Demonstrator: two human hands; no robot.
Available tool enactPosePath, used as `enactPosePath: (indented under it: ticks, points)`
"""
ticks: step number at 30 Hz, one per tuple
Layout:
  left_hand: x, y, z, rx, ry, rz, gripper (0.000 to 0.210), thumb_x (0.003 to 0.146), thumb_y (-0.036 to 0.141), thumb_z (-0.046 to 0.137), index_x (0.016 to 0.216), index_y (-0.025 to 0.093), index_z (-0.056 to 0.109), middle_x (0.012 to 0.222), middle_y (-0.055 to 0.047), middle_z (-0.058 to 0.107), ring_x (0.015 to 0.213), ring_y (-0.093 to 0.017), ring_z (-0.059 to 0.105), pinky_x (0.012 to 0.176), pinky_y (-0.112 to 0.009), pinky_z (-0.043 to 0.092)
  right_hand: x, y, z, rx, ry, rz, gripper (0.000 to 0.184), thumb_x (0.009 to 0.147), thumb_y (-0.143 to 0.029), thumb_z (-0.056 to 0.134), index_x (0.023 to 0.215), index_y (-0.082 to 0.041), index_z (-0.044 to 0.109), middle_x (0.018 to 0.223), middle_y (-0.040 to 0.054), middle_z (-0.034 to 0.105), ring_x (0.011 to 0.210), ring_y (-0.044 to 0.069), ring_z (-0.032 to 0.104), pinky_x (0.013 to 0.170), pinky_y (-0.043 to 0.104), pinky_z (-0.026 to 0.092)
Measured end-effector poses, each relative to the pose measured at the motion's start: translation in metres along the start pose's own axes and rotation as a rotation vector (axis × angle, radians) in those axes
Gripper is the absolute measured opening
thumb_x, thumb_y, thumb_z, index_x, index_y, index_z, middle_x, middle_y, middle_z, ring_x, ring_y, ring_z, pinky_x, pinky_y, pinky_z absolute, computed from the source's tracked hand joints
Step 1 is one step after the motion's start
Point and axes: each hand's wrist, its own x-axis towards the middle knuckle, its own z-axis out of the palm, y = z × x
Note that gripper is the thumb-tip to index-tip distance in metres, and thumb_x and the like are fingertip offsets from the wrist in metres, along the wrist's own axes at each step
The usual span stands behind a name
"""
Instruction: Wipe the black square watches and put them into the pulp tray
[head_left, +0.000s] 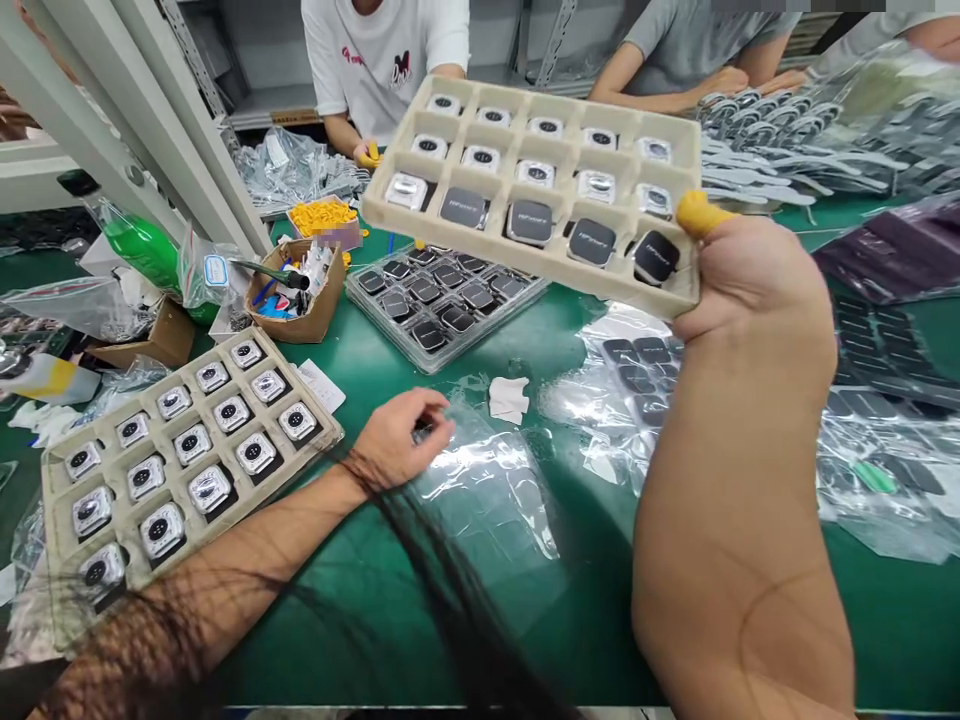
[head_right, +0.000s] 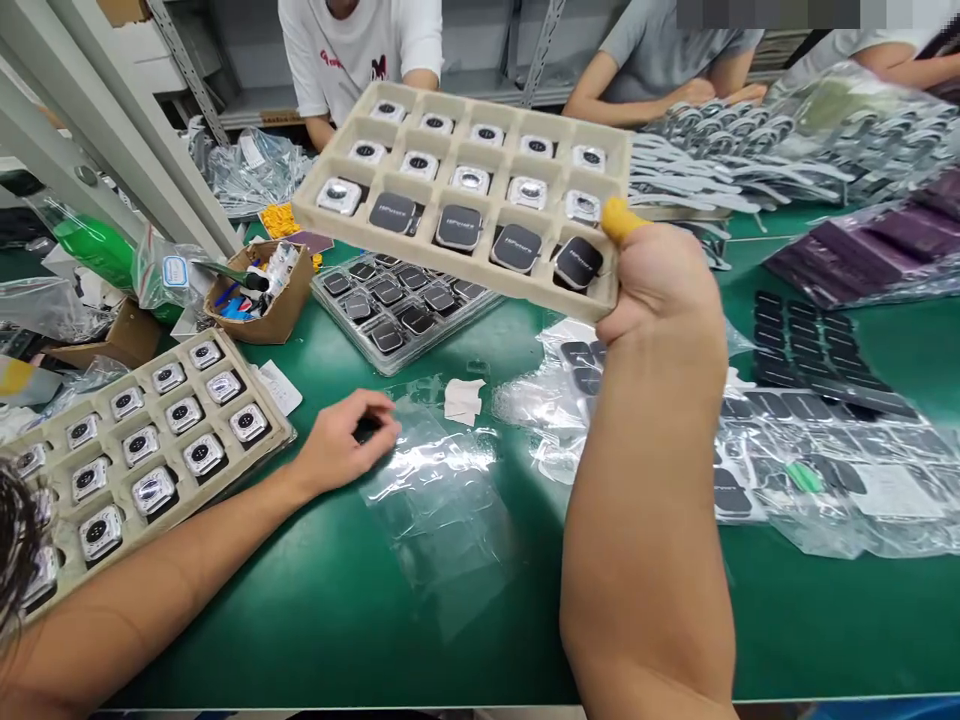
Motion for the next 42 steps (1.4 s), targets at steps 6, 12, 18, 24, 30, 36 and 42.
enactPosePath:
  ticks: [6,12,18,24,30,36,42]
  points:
    - [0.004,0.004,-0.003,0.111,-0.228,0.107,0.024,0.108,0.035,0.093,0.132,0.04,0.096,0.147,-0.011,0.099,0.142,-0.043,0.093,0.13,-0.067,0.076,-0.016,-0.027,-0.005,0.183,-0.097,0.237,0.058,0.143,-0.03,0.04,0.149,-0.018,0.096,0.158,0.0245,0.093,0.123,0.026,0.093,0.089,0.056,0.056]
    - [0.002,-0.002,0.0,0.091,-0.169,0.166,0.021,0.109,0.028,0.092,0.128,0.035,0.099,0.145,-0.012,0.099,0.137,-0.04,0.096,0.127,-0.063,0.078,-0.028,-0.039,-0.003,0.187,-0.185,0.211,0.058,0.143,-0.028,0.039,0.15,-0.012,0.094,0.153,0.0278,0.093,0.123,0.024,0.091,0.092,0.056,0.059]
    - [0.004,-0.001,0.0,0.112,-0.104,0.09,0.017,0.112,0.019,0.083,0.117,0.029,0.096,0.121,-0.007,0.101,0.117,-0.032,0.096,0.116,-0.053,0.076,-0.026,-0.03,-0.008,0.501,-0.247,0.389,0.026,0.133,-0.03,0.07,0.137,-0.02,0.094,0.132,0.0161,0.098,0.117,0.028,0.094,0.096,0.049,0.078]
    - [0.005,-0.002,-0.001,0.141,-0.148,0.096,0.014,0.114,0.018,0.084,0.113,0.026,0.095,0.109,-0.005,0.099,0.107,-0.028,0.093,0.113,-0.046,0.071,-0.043,-0.033,0.005,0.522,-0.23,0.495,0.026,0.128,-0.014,0.063,0.12,-0.021,0.087,0.108,0.0121,0.096,0.102,0.024,0.094,0.097,0.041,0.078]
    - [0.003,-0.01,0.004,0.152,-0.26,0.24,0.008,0.118,0.034,0.094,0.117,0.026,0.095,0.121,-0.007,0.101,0.116,-0.029,0.094,0.116,-0.044,0.069,-0.065,-0.024,0.031,0.332,-0.358,0.588,0.028,0.127,-0.012,0.061,0.106,-0.023,0.074,0.092,0.0103,0.089,0.082,0.02,0.086,0.084,0.036,0.072]
    - [0.001,-0.021,0.01,0.11,-0.243,0.402,0.012,0.122,0.035,0.094,0.113,0.026,0.094,0.119,-0.006,0.103,0.119,-0.029,0.097,0.122,-0.042,0.069,-0.072,-0.007,0.067,0.116,-0.342,0.494,0.014,0.11,-0.026,0.091,0.106,-0.024,0.077,0.102,0.0087,0.088,0.098,0.029,0.087,0.091,0.044,0.077]
    - [0.003,-0.022,0.017,0.118,-0.194,0.494,0.017,0.122,0.035,0.091,0.107,0.028,0.094,0.111,-0.008,0.101,0.11,-0.03,0.097,0.11,-0.044,0.073,-0.107,-0.04,0.099,-0.26,-0.249,-0.098,0.019,0.114,-0.031,0.08,0.123,-0.02,0.092,0.141,0.0236,0.089,0.145,0.044,0.078,0.123,0.059,0.065]
